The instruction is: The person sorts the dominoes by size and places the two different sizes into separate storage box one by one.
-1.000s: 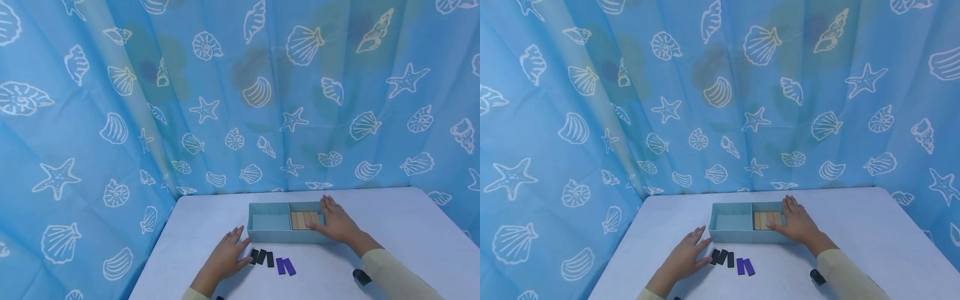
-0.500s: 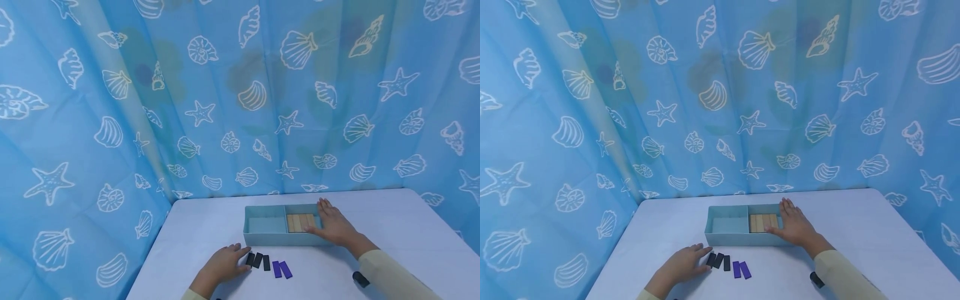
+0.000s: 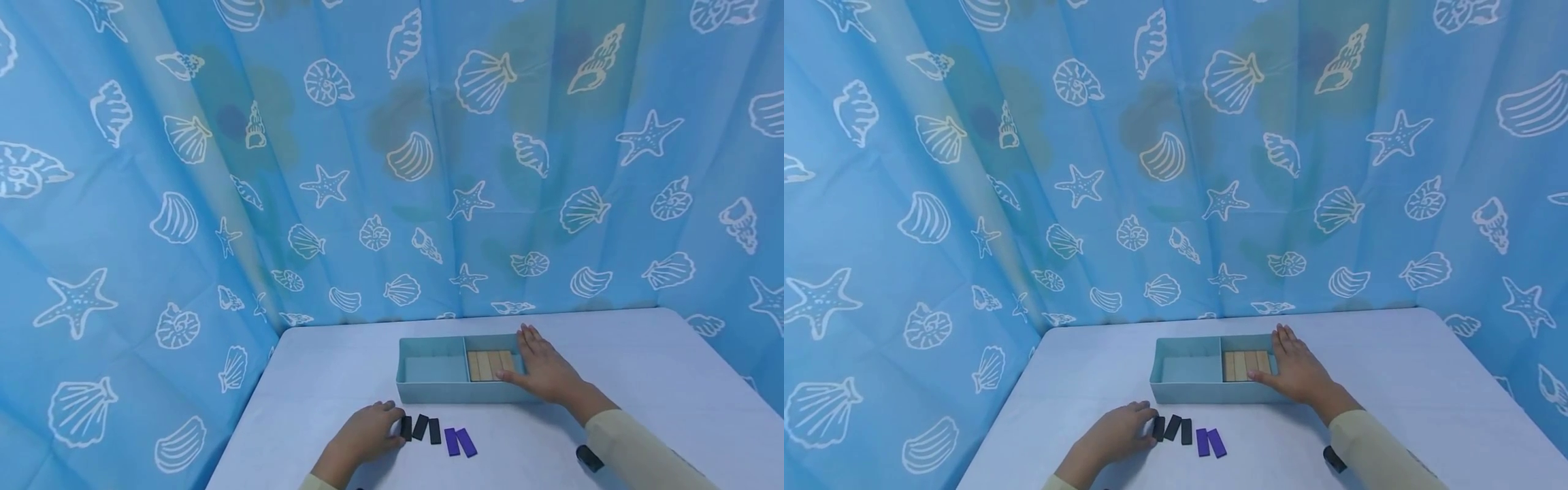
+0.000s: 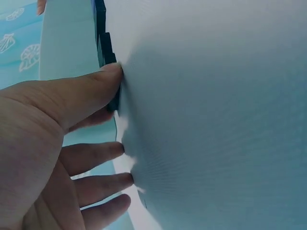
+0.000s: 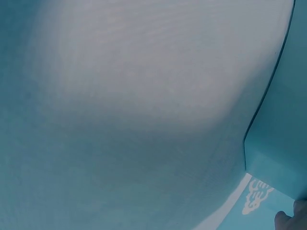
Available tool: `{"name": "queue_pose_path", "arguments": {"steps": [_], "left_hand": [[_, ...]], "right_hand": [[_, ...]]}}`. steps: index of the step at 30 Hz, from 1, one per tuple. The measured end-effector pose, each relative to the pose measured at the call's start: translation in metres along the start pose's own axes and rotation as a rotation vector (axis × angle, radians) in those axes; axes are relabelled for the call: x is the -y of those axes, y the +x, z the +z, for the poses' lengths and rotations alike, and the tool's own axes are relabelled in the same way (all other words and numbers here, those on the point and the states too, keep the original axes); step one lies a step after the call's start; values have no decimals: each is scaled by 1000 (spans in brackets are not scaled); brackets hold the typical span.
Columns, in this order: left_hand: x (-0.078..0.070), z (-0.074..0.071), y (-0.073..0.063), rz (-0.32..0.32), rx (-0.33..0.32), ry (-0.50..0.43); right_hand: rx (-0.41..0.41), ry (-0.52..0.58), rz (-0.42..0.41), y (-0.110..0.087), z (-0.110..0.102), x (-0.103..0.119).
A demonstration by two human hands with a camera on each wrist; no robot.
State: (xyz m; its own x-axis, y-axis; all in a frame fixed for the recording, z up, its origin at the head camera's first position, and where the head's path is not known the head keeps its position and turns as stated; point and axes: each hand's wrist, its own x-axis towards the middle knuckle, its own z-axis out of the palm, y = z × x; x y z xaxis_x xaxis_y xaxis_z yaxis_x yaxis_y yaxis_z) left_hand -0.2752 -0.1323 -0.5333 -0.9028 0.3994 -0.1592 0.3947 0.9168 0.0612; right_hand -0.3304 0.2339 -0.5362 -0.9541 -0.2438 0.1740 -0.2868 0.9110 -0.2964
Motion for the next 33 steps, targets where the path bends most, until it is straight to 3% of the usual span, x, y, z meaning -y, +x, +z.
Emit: {"name": "queue_pose_path", "arguments": {"steps": [5, 13, 21, 29, 33], "left_hand": [[-1, -2, -3, 5, -42, -66], [-4, -2, -3, 18, -47, -240], [-2, 4, -2, 27, -53, -358], [0, 10, 3, 31, -38, -241], [0, 9, 7, 36, -19, -230]], "right_hand": [[-2, -11, -4, -1, 1, 0], [6, -16, -6, 0, 0, -2], [5, 10, -5, -1, 2, -1], [-2, 13, -5, -2, 1, 1], [0, 11, -5, -1, -1, 1]]}}
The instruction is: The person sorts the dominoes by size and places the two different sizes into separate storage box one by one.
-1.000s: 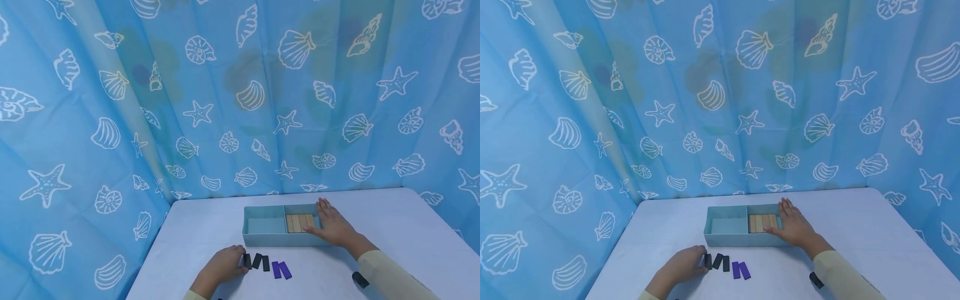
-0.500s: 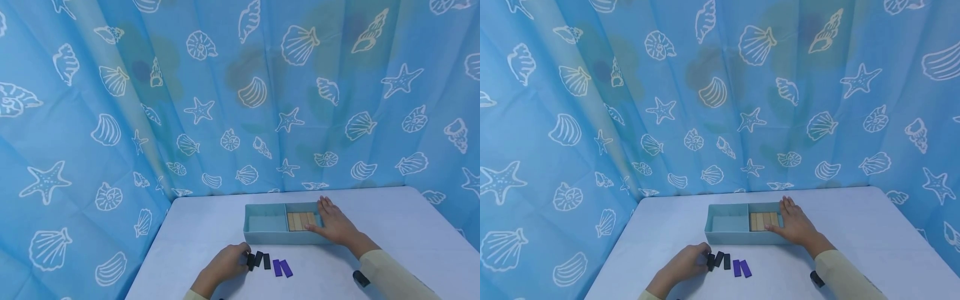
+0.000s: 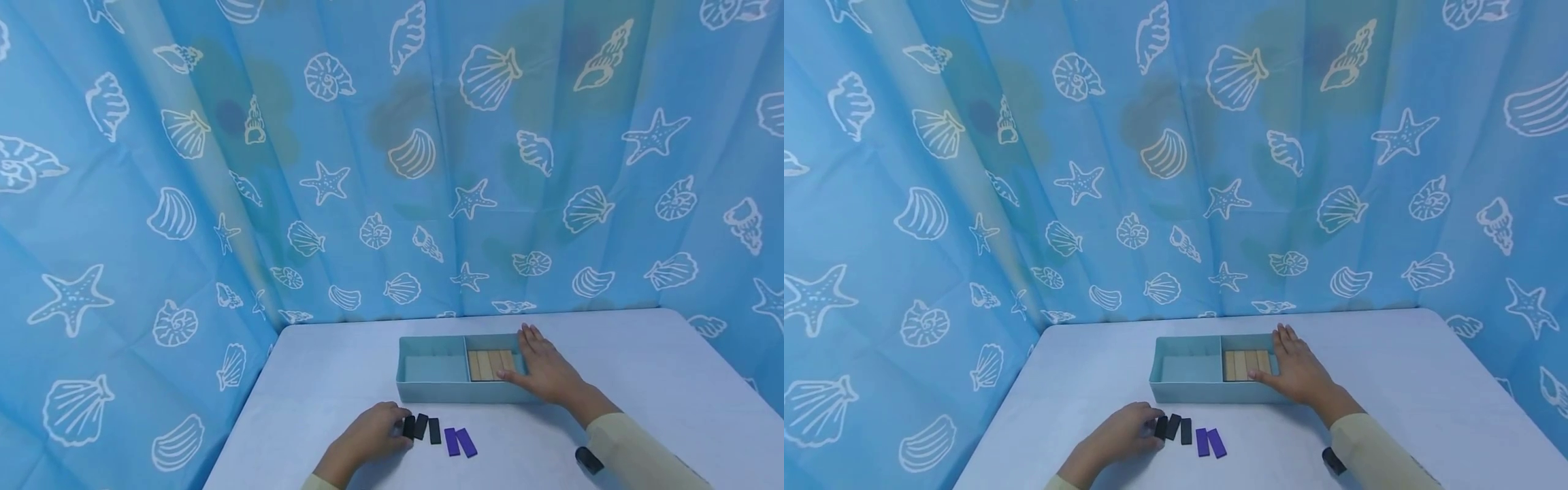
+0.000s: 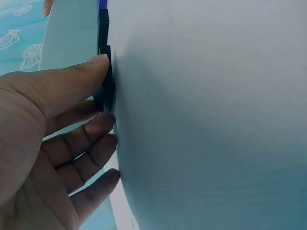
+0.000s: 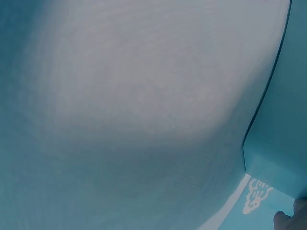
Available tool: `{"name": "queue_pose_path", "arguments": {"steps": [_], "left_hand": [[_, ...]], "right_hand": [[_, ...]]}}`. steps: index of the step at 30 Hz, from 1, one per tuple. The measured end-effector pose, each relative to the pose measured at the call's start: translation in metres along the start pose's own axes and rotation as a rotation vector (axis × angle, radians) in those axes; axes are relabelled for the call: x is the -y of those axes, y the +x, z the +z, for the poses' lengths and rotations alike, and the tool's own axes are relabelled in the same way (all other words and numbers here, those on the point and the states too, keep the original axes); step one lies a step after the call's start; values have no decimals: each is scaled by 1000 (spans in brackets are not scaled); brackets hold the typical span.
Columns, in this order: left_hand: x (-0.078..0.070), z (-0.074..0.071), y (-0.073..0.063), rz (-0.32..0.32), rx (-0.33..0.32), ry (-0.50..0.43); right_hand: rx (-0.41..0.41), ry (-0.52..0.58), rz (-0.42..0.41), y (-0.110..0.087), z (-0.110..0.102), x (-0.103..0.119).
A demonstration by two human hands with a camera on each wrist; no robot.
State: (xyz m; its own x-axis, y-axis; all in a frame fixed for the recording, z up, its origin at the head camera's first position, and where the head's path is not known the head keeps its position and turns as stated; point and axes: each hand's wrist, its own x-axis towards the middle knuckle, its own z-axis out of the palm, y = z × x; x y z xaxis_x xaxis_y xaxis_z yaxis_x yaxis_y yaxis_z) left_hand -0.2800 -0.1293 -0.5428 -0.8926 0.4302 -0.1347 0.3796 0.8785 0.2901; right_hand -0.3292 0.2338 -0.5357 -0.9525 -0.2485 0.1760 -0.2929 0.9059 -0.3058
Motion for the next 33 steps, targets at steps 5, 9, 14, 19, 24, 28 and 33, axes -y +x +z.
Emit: {"name": "queue_pose_path", "arguments": {"steps": [5, 9, 14, 19, 24, 28, 33], "left_hand": [[-3, -2, 1, -52, 3, -33], [-8, -4, 0, -68, -1, -83], [-11, -8, -1, -45, -9, -128], [-9, -5, 1, -29, 0, -183], [-6, -3, 3, -41, 15, -235], [-1, -3, 3, -38, 23, -302], [5, -7, 1, -43, 18, -341]], "right_hand": [[12, 17, 6, 0, 0, 0], [14, 17, 15, 0, 1, 0], [-3, 21, 8, 1, -1, 0], [-9, 17, 10, 1, 0, -2], [-6, 25, 9, 1, 1, -3], [-11, 17, 7, 0, 2, -3], [-11, 19, 9, 0, 2, -3]]}}
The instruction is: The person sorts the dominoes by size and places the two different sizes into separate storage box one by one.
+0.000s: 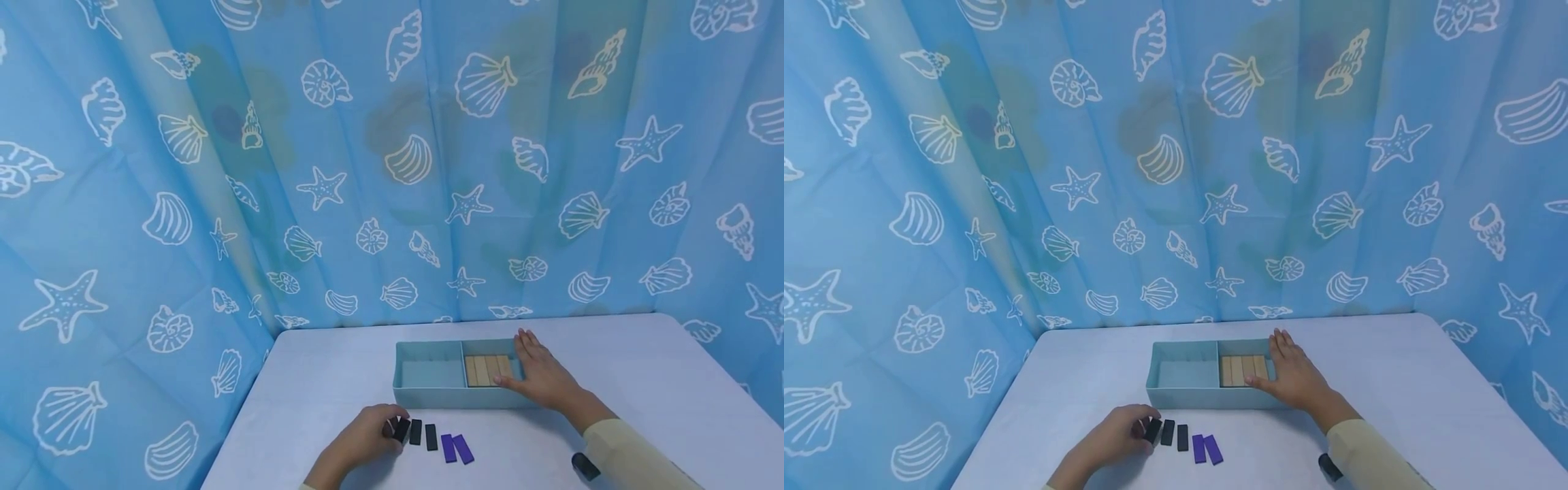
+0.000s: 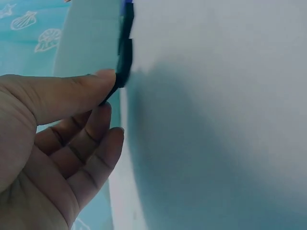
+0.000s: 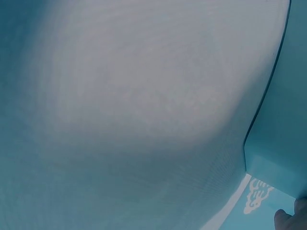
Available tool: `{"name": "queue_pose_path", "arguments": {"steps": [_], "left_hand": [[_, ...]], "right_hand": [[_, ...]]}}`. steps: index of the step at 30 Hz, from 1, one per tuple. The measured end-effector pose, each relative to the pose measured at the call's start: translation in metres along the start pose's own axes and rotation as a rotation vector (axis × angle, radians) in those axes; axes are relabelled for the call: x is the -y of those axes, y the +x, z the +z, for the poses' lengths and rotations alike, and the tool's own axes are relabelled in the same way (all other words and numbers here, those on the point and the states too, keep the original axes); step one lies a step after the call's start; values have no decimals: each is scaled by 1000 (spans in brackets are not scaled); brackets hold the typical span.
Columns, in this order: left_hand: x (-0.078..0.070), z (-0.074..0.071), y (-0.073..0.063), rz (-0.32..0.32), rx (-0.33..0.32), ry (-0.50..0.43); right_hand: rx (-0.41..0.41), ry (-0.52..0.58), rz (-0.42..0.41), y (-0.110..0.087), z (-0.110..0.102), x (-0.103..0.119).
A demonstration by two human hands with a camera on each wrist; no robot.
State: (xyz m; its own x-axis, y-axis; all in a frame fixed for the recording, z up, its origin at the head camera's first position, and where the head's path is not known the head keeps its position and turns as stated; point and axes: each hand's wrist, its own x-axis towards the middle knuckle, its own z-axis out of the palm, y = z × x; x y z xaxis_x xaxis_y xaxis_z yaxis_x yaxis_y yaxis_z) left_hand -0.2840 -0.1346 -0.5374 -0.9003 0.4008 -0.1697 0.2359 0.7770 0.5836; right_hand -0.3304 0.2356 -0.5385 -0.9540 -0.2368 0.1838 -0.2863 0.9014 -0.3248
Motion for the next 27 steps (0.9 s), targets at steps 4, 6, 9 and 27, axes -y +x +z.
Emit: {"name": "queue_pose_path", "arguments": {"steps": [4, 6, 9, 27], "left_hand": [[-1, -10, -3, 32, -21, -42], [-3, -15, -4, 58, -37, -77], [-6, -20, -5, 90, -63, -134], [-25, -33, 15, 199, -97, -248]], "right_hand": [[5, -1, 2, 0, 2, -1], [6, 2, -2, 0, 2, -2], [8, 1, -5, 0, 1, -2], [51, -9, -12, -3, -8, 3]]}}
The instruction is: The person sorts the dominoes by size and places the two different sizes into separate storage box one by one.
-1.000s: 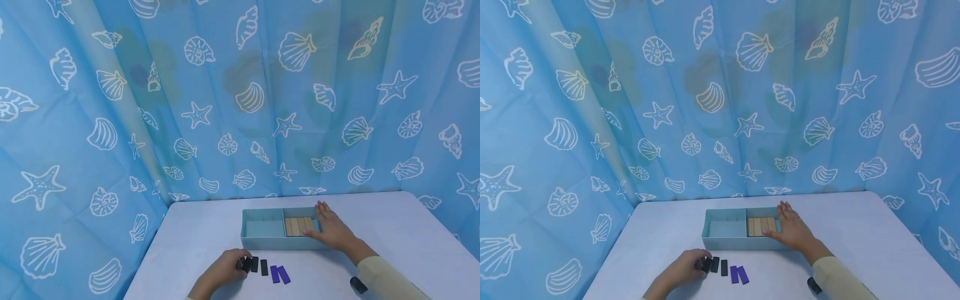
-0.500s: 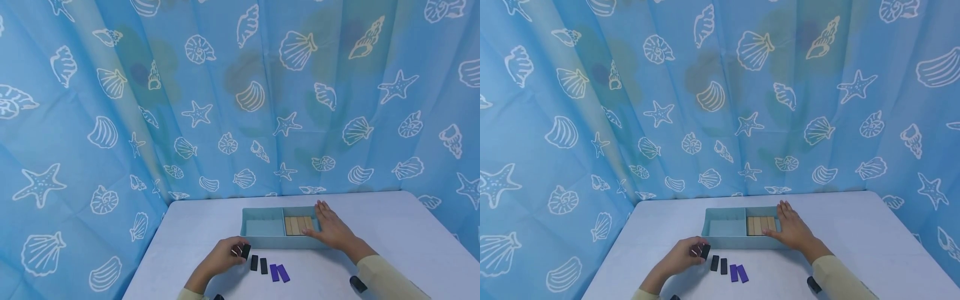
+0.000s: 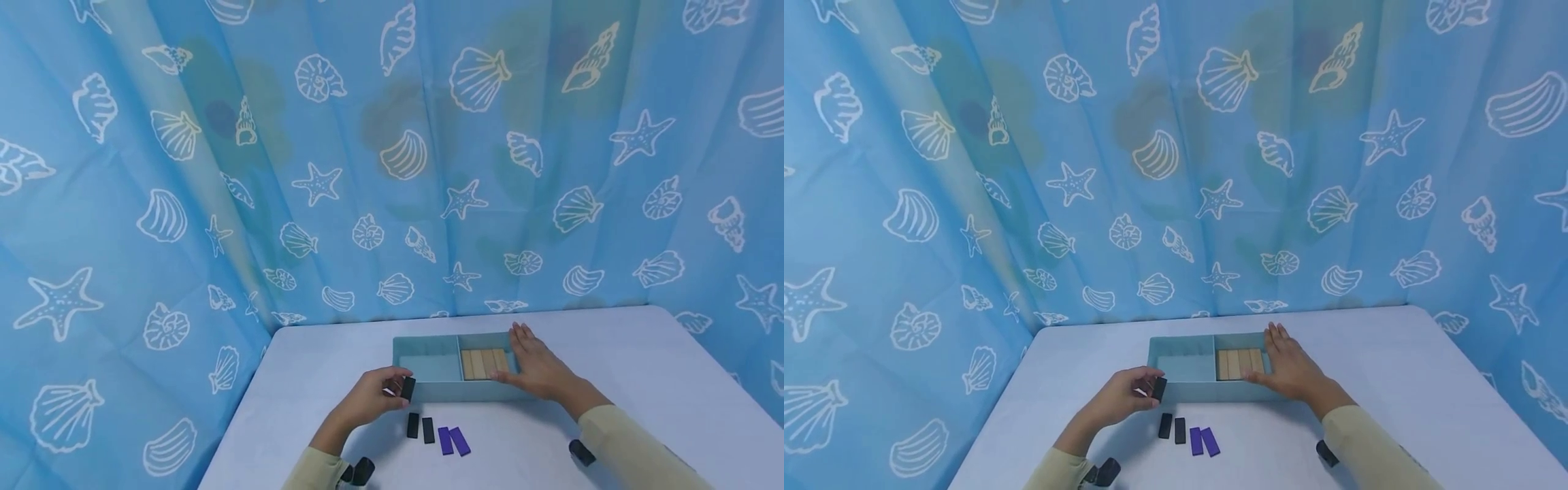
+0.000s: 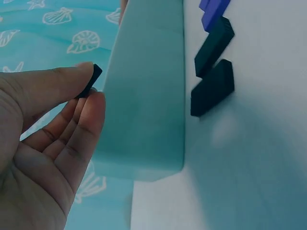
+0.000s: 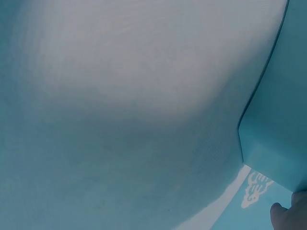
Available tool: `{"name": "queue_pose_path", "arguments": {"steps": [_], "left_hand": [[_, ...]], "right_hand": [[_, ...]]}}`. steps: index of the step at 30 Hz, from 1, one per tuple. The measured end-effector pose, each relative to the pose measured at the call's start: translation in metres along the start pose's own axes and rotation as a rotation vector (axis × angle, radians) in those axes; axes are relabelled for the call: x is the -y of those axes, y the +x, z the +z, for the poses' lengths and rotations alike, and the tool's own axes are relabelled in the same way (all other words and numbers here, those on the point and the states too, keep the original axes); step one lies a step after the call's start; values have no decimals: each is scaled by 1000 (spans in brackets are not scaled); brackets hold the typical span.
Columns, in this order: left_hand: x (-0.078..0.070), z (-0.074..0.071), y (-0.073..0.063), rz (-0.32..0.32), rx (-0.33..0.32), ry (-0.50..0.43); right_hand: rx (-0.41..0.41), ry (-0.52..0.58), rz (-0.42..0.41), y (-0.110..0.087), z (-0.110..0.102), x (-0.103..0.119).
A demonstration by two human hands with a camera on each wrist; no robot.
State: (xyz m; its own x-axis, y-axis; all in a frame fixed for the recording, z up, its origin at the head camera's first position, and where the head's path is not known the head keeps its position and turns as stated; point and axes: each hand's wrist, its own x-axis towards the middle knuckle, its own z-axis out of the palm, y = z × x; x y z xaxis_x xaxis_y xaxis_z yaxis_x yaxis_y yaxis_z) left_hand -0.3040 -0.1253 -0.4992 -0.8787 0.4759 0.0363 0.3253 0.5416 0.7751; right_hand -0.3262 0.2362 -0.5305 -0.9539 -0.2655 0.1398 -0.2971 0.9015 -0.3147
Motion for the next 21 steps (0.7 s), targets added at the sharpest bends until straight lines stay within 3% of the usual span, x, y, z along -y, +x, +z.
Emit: {"name": "queue_pose_path", "arguments": {"steps": [12, 21], "left_hand": [[-7, -3, 17, 27, -112, 36], [-6, -4, 35, -1, -94, 8]], "right_hand": [[-9, -19, -6, 4, 4, -3], [0, -1, 6, 4, 4, -2]]}}
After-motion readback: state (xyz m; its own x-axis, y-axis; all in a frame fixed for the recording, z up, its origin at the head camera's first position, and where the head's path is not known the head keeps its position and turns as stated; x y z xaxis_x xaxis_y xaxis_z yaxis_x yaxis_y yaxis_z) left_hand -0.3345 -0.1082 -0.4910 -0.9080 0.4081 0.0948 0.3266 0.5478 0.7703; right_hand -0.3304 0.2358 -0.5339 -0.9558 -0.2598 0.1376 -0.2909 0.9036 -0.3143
